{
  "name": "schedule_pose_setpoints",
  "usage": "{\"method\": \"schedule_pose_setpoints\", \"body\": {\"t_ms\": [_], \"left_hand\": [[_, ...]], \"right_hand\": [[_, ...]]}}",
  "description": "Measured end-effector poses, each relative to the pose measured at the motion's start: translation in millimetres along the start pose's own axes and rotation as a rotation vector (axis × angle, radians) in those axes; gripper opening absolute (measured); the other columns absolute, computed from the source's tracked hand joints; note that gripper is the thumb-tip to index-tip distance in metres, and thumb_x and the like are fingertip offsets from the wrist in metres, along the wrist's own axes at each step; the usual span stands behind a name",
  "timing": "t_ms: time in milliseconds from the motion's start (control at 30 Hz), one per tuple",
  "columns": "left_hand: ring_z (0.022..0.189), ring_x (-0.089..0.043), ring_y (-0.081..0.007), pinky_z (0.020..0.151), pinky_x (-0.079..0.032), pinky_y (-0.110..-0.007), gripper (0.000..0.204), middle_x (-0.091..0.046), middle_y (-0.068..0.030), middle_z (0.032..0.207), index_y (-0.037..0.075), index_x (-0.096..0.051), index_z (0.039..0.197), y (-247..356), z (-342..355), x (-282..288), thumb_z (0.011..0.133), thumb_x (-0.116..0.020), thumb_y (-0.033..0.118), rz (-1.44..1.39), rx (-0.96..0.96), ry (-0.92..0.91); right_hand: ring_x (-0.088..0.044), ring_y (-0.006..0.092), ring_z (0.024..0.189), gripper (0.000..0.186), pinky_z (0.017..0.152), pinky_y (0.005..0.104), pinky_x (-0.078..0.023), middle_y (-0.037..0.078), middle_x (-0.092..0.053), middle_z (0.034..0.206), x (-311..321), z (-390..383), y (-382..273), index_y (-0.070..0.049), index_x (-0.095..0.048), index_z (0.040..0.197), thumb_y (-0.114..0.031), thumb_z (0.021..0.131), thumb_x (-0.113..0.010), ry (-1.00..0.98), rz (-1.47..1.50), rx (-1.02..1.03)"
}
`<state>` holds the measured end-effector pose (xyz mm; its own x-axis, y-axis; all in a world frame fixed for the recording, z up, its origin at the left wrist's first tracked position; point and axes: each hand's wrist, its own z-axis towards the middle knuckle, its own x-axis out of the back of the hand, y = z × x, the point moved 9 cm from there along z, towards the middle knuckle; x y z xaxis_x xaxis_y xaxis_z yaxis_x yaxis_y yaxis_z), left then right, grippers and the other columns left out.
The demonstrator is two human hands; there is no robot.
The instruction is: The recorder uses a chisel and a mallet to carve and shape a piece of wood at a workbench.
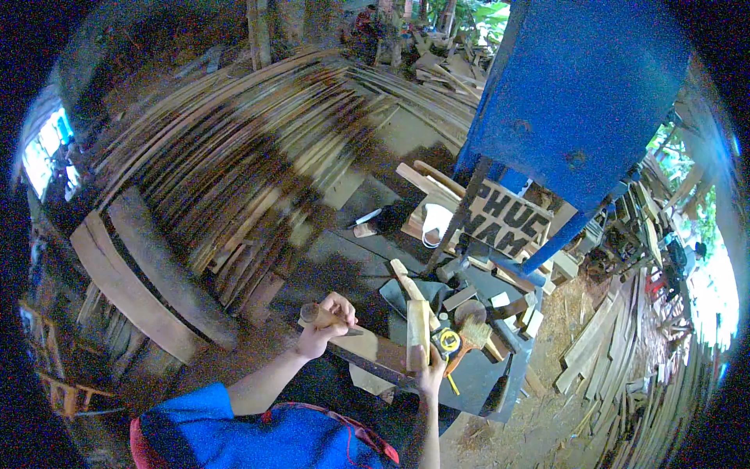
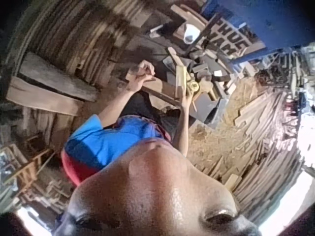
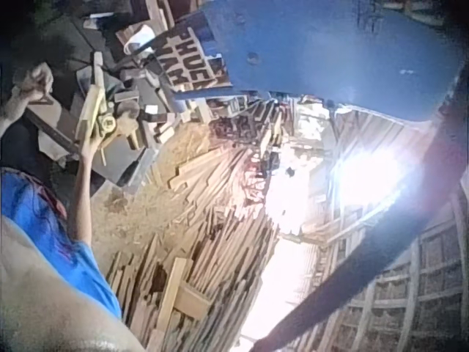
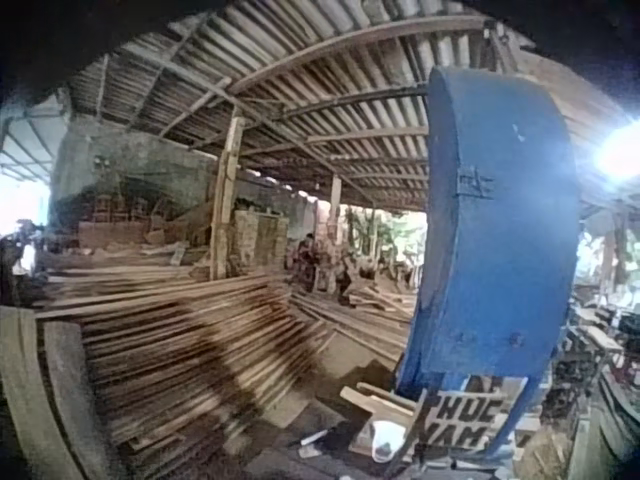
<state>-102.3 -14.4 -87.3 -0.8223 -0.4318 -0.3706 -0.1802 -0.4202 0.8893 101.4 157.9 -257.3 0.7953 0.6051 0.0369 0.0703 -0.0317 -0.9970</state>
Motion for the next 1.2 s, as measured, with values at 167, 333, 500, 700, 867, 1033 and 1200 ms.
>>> {"method": "schedule_pose_setpoints", "body": {"t_ms": [167,333,500,700,867,1033,1200], "left_hand": [[0.082,-0.043,-0.0078,0.076,-0.041,-0.025,0.034,-0.040,0.0002,0.088,0.013,-0.039,0.096,-18.0,0.5,-5.9,0.079,-0.064,-0.003,-0.132,0.121,0.092],[0.074,-0.043,-0.0071,0.070,-0.039,-0.024,0.036,-0.043,0.0024,0.080,0.011,-0.043,0.091,-27.4,5.0,-20.6,0.075,-0.071,-0.004,-0.218,-0.062,0.162],[0.059,-0.041,-0.0082,0.055,-0.034,-0.027,0.025,-0.045,-0.0012,0.064,0.005,-0.048,0.071,-18.4,18.1,-35.5,0.075,-0.073,0.004,0.200,-0.173,0.065],[0.048,-0.035,-0.0093,0.047,-0.029,-0.029,0.031,-0.037,-0.0029,0.054,0.004,-0.045,0.062,-22.4,25.0,-35.9,0.076,-0.071,0.008,0.307,-0.142,-0.012],[0.044,-0.030,-0.0120,0.045,-0.026,-0.030,0.036,-0.031,-0.0047,0.052,0.004,-0.041,0.058,-16.0,28.0,-48.0,0.078,-0.070,0.007,0.377,-0.129,-0.120],[0.043,-0.029,-0.0109,0.044,-0.024,-0.030,0.036,-0.032,-0.0026,0.049,0.005,-0.041,0.057,-22.8,19.4,-43.5,0.079,-0.068,0.006,0.352,-0.152,-0.091],[0.044,-0.038,-0.0122,0.047,-0.030,-0.032,0.030,-0.039,-0.0016,0.050,0.006,-0.045,0.060,-45.3,8.7,-20.7,0.080,-0.068,0.009,0.212,-0.107,-0.005]], "right_hand": [[-0.066,0.0198,0.058,0.040,0.042,0.0275,-0.051,0.010,-0.065,0.083,18.4,0.5,17.5,0.004,-0.055,0.120,-0.029,0.097,-0.054,0.058,-0.053,0.041],[-0.066,0.0190,0.063,0.038,0.046,0.0288,-0.054,0.009,-0.064,0.086,10.7,0.5,21.2,0.004,-0.055,0.119,-0.027,0.096,-0.055,0.021,-0.032,-0.004],[-0.064,0.0175,0.071,0.036,0.052,0.0306,-0.057,0.010,-0.062,0.093,15.9,6.5,24.0,0.003,-0.056,0.118,-0.025,0.095,-0.057,0.062,-0.079,0.032],[-0.064,0.0172,0.062,0.037,0.047,0.0286,-0.055,0.010,-0.064,0.088,12.1,7.3,15.3,0.002,-0.056,0.119,-0.027,0.096,-0.056,0.043,-0.087,0.022],[-0.060,0.0158,0.083,0.038,0.078,0.0328,-0.048,0.015,-0.068,0.094,11.3,-2.5,-4.7,0.008,-0.062,0.110,-0.025,0.093,-0.060,0.101,-0.105,0.001],[-0.060,0.0152,0.086,0.039,0.079,0.0322,-0.048,0.015,-0.068,0.093,11.8,-10.0,0.5,0.009,-0.061,0.111,-0.026,0.093,-0.060,0.093,-0.098,-0.017],[-0.060,0.0152,0.089,0.038,0.081,0.0313,-0.048,0.013,-0.068,0.095,17.2,-17.9,2.3,0.008,-0.061,0.112,-0.025,0.092,-0.061,0.136,-0.118,-0.038]]}}
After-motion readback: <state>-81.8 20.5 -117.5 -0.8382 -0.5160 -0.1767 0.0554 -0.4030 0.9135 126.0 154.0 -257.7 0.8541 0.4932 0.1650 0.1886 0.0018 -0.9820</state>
